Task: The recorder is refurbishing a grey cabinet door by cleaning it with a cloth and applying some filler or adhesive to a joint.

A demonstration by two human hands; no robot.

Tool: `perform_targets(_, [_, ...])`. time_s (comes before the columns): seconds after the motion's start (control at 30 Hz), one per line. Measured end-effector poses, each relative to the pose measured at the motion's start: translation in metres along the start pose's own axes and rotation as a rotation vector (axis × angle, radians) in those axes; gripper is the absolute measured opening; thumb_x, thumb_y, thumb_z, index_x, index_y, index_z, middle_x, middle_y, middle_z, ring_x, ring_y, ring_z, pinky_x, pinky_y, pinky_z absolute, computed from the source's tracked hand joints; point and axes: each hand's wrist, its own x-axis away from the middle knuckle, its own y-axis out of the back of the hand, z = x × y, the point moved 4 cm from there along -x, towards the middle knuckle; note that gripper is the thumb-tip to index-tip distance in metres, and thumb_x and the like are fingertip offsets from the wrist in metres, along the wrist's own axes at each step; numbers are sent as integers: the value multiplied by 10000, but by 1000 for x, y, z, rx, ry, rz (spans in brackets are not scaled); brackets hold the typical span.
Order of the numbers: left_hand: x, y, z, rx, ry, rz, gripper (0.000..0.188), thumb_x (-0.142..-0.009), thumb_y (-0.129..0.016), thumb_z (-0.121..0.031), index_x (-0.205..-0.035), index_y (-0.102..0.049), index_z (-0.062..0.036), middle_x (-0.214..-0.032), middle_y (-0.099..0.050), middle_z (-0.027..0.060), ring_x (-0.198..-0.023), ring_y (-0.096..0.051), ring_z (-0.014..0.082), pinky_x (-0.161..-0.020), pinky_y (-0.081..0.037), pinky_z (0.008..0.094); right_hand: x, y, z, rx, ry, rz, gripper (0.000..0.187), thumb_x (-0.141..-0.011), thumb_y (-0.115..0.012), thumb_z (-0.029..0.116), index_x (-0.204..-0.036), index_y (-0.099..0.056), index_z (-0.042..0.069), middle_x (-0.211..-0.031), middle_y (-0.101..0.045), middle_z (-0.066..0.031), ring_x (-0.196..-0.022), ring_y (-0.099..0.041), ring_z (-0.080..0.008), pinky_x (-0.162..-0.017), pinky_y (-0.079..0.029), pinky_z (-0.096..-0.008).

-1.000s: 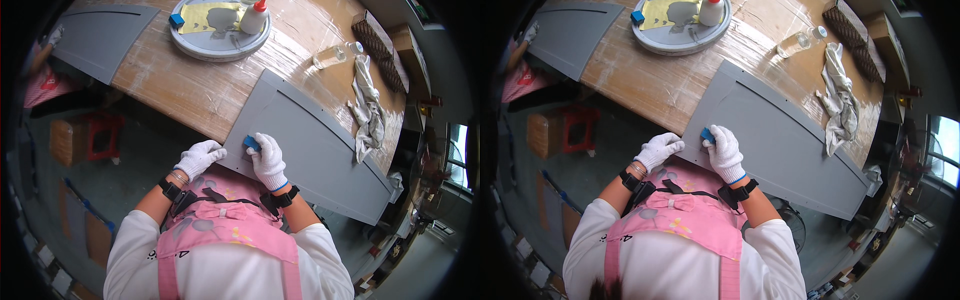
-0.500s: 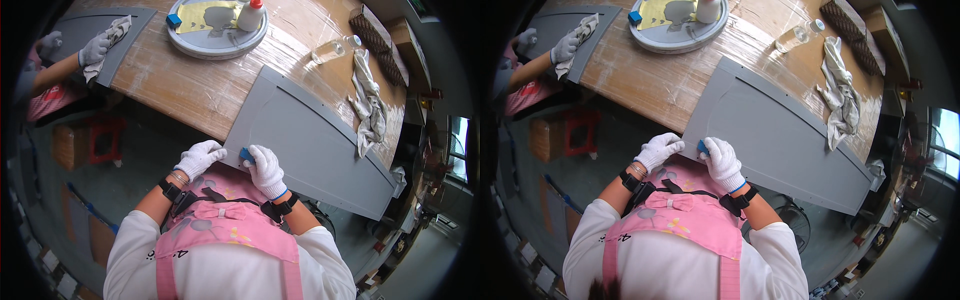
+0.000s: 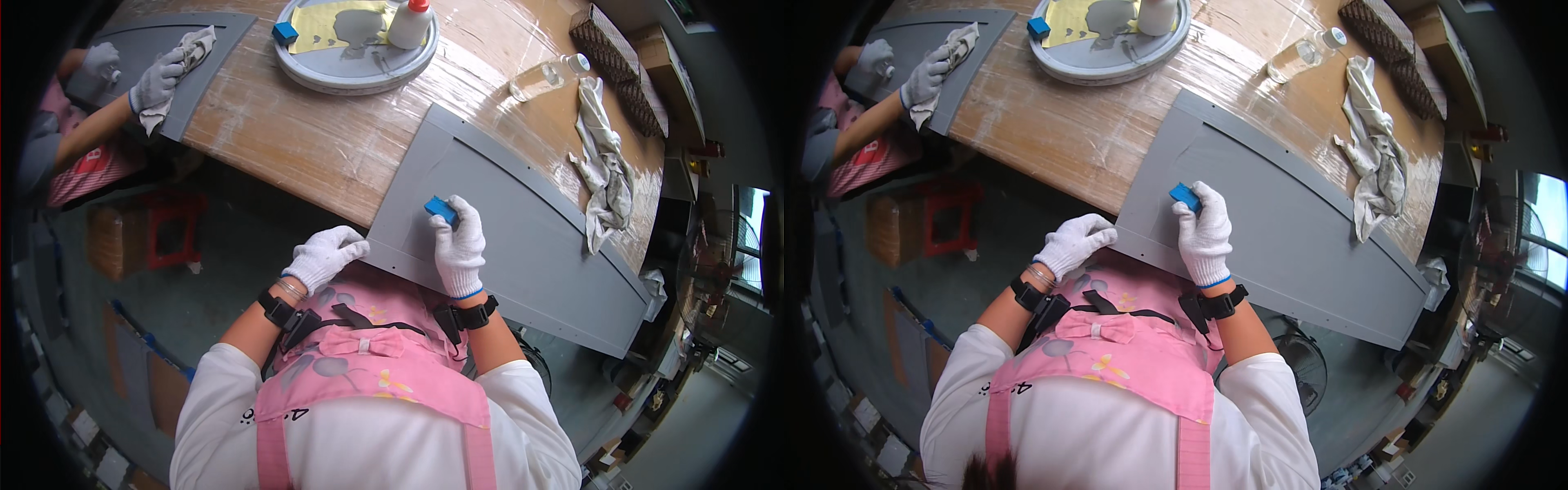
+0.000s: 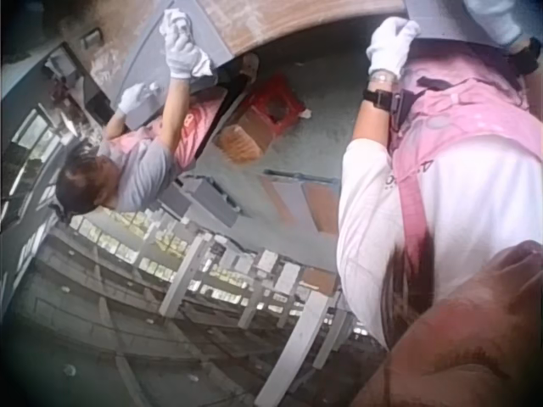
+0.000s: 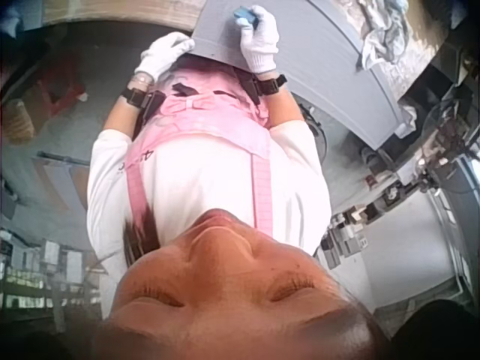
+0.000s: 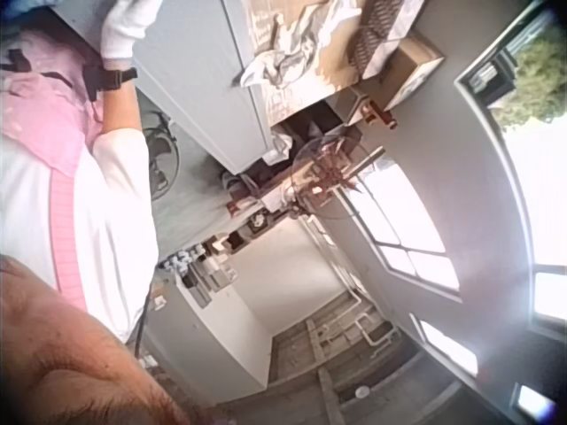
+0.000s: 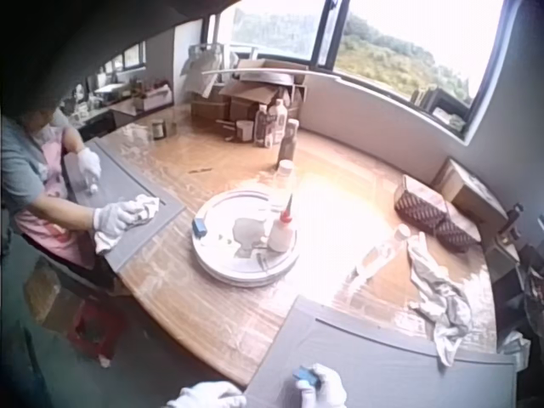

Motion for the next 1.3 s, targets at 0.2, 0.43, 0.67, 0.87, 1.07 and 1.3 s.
perform_targets(0.2, [11,12,5,258,-177,-172,453,-935,-697,-288,-1268,-586,-2,-1094,-682,105,-995,-642,170,-922,-514,323,3,-2,6,-1121,-995,160,393,-1023,-546,332,-1244,-533,7,-1023,-646,-139,-772,-612,-159,-673,-537,-300])
perform_targets(0.43, [27,5,-59,373,-424,-129,634,-937,-700,-213,-1462,-400,-23,-1315,-577,120,-1205,-560,197,-1038,-461,353,9,-55,65,-1476,-1126,673,457,-1056,-409,435,-1242,-549,42,-1066,-649,-105,-870,-649,-211,-780,-554,-319])
perform_targets(0.67, [13,-10,-51,598,-365,-218,398,-935,-696,-145,-1285,-550,-27,-1159,-634,52,-1050,-614,141,-944,-514,304,-18,-26,53,-1050,-1107,999,351,-1036,-481,334,-1139,-587,15,-903,-588,-29,-750,-554,-120,-683,-503,-275])
perform_targets(0.87, [10,-15,-14,698,-311,-551,409,-942,-676,-93,-1310,-517,-10,-1123,-608,51,-1020,-606,137,-933,-516,279,-139,150,-88,-237,-566,111,361,-971,-611,253,-1195,-616,-30,-1047,-674,-112,-889,-638,-197,-834,-511,-313])
perform_targets(1.07, [6,-38,14,556,-227,-821,441,-976,-640,-148,-1367,-489,-13,-1211,-580,60,-1119,-561,139,-995,-458,280,-197,342,-210,874,-499,-341,817,-845,-702,507,-1464,-391,75,-1477,-372,-245,-1354,-373,-414,-1119,-338,-473])
perform_targets(1.3, [0,-62,11,584,-308,-955,404,-992,-600,-128,-1367,-488,-29,-1177,-574,25,-1071,-557,111,-986,-449,259,-187,337,-303,965,-830,15,1161,-731,-649,757,-1584,-132,164,-1602,-184,-238,-1441,-273,-439,-1178,-255,-497])
